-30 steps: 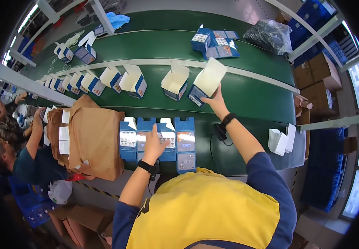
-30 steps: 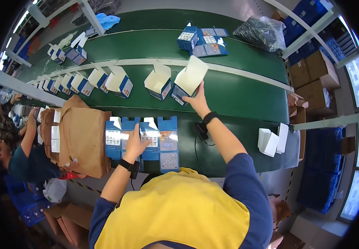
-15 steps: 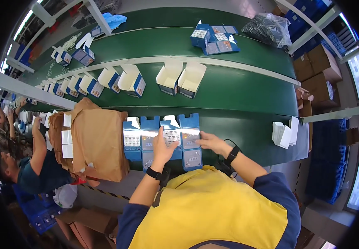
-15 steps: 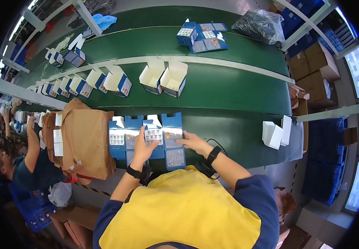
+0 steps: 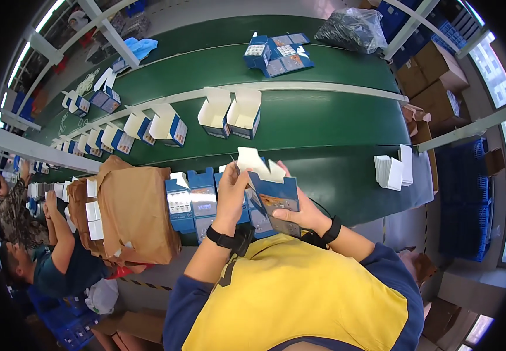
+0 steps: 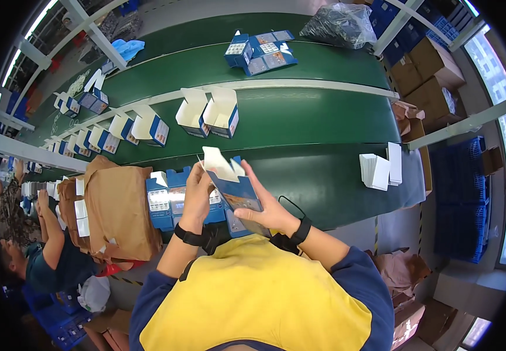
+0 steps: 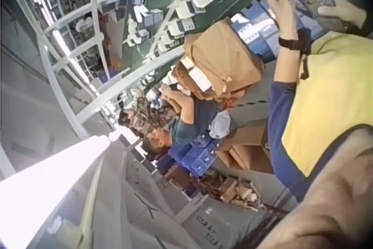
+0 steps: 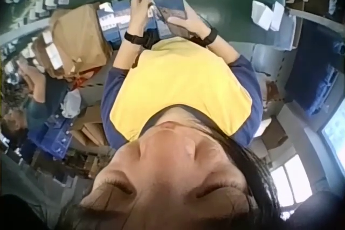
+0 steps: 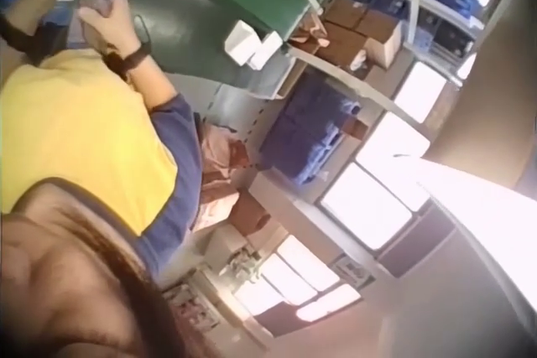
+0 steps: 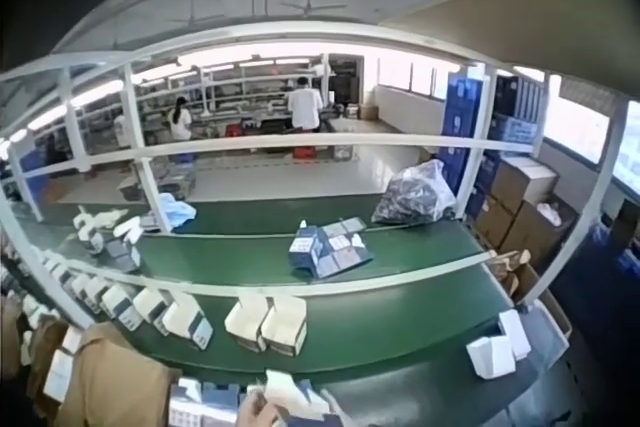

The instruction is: The person folds a cardboard box, inserts a paper leaflet and a cardboard divider, and then closes the box by hand. This process is repeated for several boxes, occasionally moving a stack of leaflets to reach the items.

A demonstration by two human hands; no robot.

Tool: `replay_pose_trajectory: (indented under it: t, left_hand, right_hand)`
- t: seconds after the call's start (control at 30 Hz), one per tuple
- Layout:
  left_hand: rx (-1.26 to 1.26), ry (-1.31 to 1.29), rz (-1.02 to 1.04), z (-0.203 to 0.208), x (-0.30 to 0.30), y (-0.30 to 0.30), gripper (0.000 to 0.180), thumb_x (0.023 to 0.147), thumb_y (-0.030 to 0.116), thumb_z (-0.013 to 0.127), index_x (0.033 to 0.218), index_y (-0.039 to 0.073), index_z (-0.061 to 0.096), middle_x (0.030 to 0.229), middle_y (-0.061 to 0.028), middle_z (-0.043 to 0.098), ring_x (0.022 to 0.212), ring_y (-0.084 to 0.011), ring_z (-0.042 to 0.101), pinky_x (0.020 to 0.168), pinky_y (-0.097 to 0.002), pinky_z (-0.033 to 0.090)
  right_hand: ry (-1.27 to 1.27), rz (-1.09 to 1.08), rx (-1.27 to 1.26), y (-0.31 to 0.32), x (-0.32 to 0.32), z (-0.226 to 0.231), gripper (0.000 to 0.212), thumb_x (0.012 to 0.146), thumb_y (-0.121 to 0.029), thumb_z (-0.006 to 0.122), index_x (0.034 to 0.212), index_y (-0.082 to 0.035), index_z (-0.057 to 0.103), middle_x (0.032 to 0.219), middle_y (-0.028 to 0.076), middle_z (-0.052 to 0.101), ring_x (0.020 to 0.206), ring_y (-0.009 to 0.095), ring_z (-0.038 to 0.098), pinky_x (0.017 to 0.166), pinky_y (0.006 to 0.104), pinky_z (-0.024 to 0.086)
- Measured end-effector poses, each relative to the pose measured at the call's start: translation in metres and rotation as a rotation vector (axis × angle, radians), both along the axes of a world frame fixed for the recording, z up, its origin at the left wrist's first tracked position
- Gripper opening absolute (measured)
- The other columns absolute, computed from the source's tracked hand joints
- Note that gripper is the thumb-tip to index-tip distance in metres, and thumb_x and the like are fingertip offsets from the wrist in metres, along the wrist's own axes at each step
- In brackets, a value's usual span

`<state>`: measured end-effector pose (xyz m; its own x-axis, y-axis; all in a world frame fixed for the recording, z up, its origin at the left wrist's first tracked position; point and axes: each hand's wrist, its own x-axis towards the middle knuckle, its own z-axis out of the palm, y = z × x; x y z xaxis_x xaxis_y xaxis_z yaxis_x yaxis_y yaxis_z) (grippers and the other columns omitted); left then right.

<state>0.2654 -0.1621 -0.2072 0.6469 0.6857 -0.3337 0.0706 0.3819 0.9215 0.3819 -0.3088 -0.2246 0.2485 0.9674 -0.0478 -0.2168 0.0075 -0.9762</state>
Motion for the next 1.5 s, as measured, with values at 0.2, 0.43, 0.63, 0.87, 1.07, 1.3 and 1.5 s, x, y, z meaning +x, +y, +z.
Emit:
replay_pose_trajectory:
  t: [0.2,0.43,0.63,0.87,1.07,1.3,1.5]
  left_hand:
    - [0.662,-0.183,-0.512,0.038,0.017,-0.053,0.095,0.073,0.02,0.073,0.142,0.002,0.01,0.133,-0.0154,0.04,0.123,-0.024,0.039,0.103,-0.0332,0.029]
    - [0.802,-0.026,-0.504,0.02,0.001,-0.018,0.105,0.062,0.015,0.078,0.141,0.003,0.009,0.138,-0.0187,0.028,0.127,-0.0367,0.031,0.107,-0.0443,0.021]
    - [1.28,-0.205,-0.479,0.028,0.006,-0.007,0.099,0.057,0.011,0.078,0.137,0.002,0.019,0.132,-0.0198,0.031,0.122,-0.0389,0.035,0.106,-0.0537,0.021]
    - [1.378,-0.286,-0.325,0.022,0.015,-0.031,0.081,0.056,0.009,0.077,0.128,0.019,0.041,0.127,-0.0204,0.034,0.115,-0.0409,0.04,0.102,-0.049,0.028]
    - [1.191,-0.256,-0.4,0.029,0.011,-0.028,0.075,0.055,0.016,0.082,0.121,0.022,0.046,0.128,-0.0221,0.033,0.112,-0.0419,0.042,0.094,-0.0453,0.038]
    - [1.14,-0.238,-0.465,0.044,0.017,-0.024,0.085,0.054,0.023,0.087,0.122,0.02,0.037,0.127,-0.0226,0.036,0.112,-0.0393,0.045,0.092,-0.0444,0.04]
    - [1.286,-0.263,-0.436,0.036,0.011,-0.015,0.089,0.055,0.024,0.086,0.127,0.018,0.033,0.125,-0.022,0.038,0.112,-0.039,0.045,0.091,-0.0462,0.041]
  right_hand:
    - [0.227,-0.299,0.284,0.022,0.027,0.004,0.126,0.057,-0.039,0.085,0.144,-0.01,-0.002,0.137,0.013,0.029,0.128,0.022,0.031,0.104,0.034,0.027]
    - [0.064,-0.112,0.312,-0.008,0.038,0.034,0.13,0.049,-0.037,0.088,0.144,-0.008,0.003,0.137,0.012,0.031,0.126,0.022,0.034,0.104,0.0351,0.026]
    - [-0.036,-0.04,0.226,-0.01,0.047,0.042,0.122,0.052,-0.042,0.085,0.143,-0.005,0.012,0.14,0.014,0.031,0.127,0.022,0.034,0.102,0.0351,0.029]
    - [0.131,-0.284,0.431,0.002,0.038,0.049,0.08,0.077,-0.023,0.071,0.14,-0.004,0.025,0.136,0.015,0.037,0.126,0.022,0.037,0.1,0.0336,0.032]
    - [0.194,-0.156,0.32,-0.005,0.042,0.055,0.064,0.086,-0.023,0.06,0.139,-0.006,0.029,0.132,0.016,0.042,0.117,0.025,0.045,0.097,0.0349,0.036]
    - [-0.389,-0.122,0.451,-0.007,0.061,0.046,0.053,0.083,-0.017,0.064,0.131,-0.007,0.044,0.132,0.018,0.042,0.117,0.026,0.046,0.096,0.0336,0.038]
    - [-0.465,-0.143,0.268,-0.007,0.053,0.073,0.049,0.076,-0.006,0.067,0.123,-0.008,0.054,0.127,0.015,0.049,0.112,0.026,0.051,0.093,0.0332,0.04]
